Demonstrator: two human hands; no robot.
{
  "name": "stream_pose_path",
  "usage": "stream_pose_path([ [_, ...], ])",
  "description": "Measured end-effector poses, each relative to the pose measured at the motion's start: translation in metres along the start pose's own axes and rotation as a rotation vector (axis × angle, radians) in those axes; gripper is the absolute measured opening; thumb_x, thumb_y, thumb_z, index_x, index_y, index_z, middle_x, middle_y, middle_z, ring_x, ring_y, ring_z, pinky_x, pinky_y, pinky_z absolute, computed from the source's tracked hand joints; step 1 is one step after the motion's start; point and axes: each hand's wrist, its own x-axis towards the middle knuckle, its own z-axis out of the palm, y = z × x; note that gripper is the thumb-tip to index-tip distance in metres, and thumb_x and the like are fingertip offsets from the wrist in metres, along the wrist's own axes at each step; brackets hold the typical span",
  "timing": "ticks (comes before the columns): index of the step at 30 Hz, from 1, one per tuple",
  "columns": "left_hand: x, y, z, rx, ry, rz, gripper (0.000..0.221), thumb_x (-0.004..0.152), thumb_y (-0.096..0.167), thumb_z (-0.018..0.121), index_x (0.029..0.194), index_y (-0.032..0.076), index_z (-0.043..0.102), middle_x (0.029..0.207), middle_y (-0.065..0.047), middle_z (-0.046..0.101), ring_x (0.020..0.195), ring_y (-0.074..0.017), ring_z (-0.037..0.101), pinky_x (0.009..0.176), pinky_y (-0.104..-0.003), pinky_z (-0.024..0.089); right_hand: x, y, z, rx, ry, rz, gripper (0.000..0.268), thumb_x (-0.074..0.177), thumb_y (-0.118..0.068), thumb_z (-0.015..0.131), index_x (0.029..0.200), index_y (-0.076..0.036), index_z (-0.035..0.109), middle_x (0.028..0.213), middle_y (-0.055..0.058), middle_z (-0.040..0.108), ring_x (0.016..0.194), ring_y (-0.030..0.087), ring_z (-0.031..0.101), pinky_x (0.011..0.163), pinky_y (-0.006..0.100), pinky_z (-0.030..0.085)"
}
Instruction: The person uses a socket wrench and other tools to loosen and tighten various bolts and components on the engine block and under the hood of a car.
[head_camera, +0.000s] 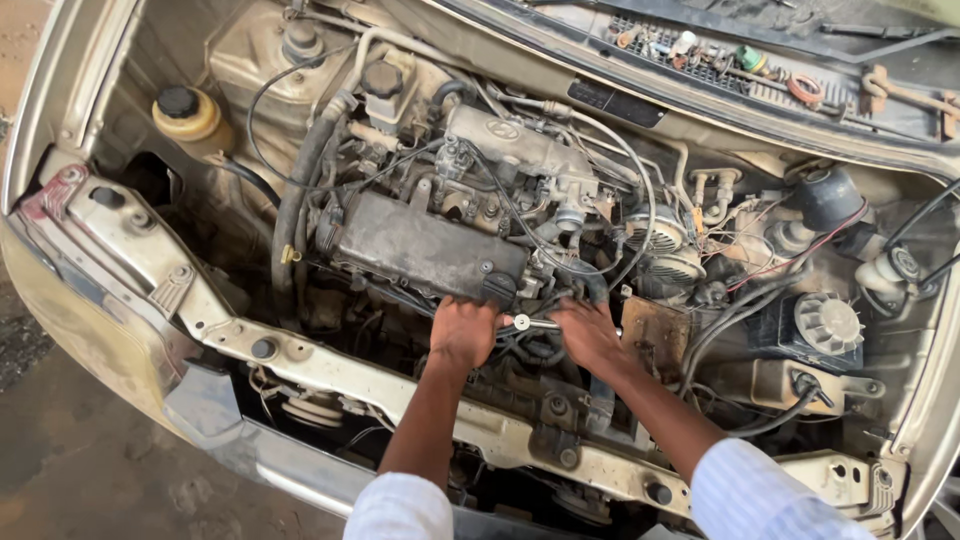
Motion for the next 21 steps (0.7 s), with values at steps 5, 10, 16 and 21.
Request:
stream_pose_path([
  [5,0.002,0.009,-0.006,0.008,-0.077,-0.051,0.043,0.106,0.049,0.045,0.106,0.014,0.07,0.094,-0.013,0.075,0.098,-0.0328,0.07,0.099,-0.047,0.044,0.004,-0.001,-0.019,-0.102,0.028,-0.046,0.024,0.091,-0.003,0.065,0.11,-0.013,0.075,0.137,0.015,0.059,0.132,0.04,0.049,0.105,0.061,0.034],
  [10,-0.001,0.009,0.002,0.01,0.088,-0.013,0.042,0.1,0.049,0.051,0.105,0.013,0.072,0.092,-0.012,0.076,0.097,-0.0322,0.069,0.094,-0.047,0.045,0.003,-0.014,-0.029,-0.08,-0.03,-0.004,0.012,0.091,-0.005,0.066,0.097,-0.01,0.075,0.15,0.012,0.047,0.135,0.039,0.042,0.105,0.068,0.031],
  [16,-0.002,0.016,0.002,0.017,0.095,-0.046,0.045,0.099,0.051,0.053,0.108,0.012,0.072,0.1,-0.013,0.076,0.104,-0.0312,0.068,0.095,-0.046,0.046,0.008,-0.005,-0.026,-0.134,-0.023,-0.05,0.018,0.085,-0.002,0.068,0.1,-0.01,0.075,0.148,0.013,0.048,0.135,0.041,0.043,0.103,0.076,0.033],
  [21,-0.001,0.026,-0.024,0.032,-0.131,-0.104,0.075,0.092,0.075,0.049,0.124,0.009,0.062,0.109,-0.015,0.074,0.114,-0.0331,0.064,0.104,-0.044,0.041,0.013,0.004,-0.021,-0.112,-0.031,-0.101,0.013,0.085,-0.001,0.067,0.096,-0.004,0.074,0.14,0.013,0.058,0.118,0.04,0.061,0.087,0.055,0.058],
])
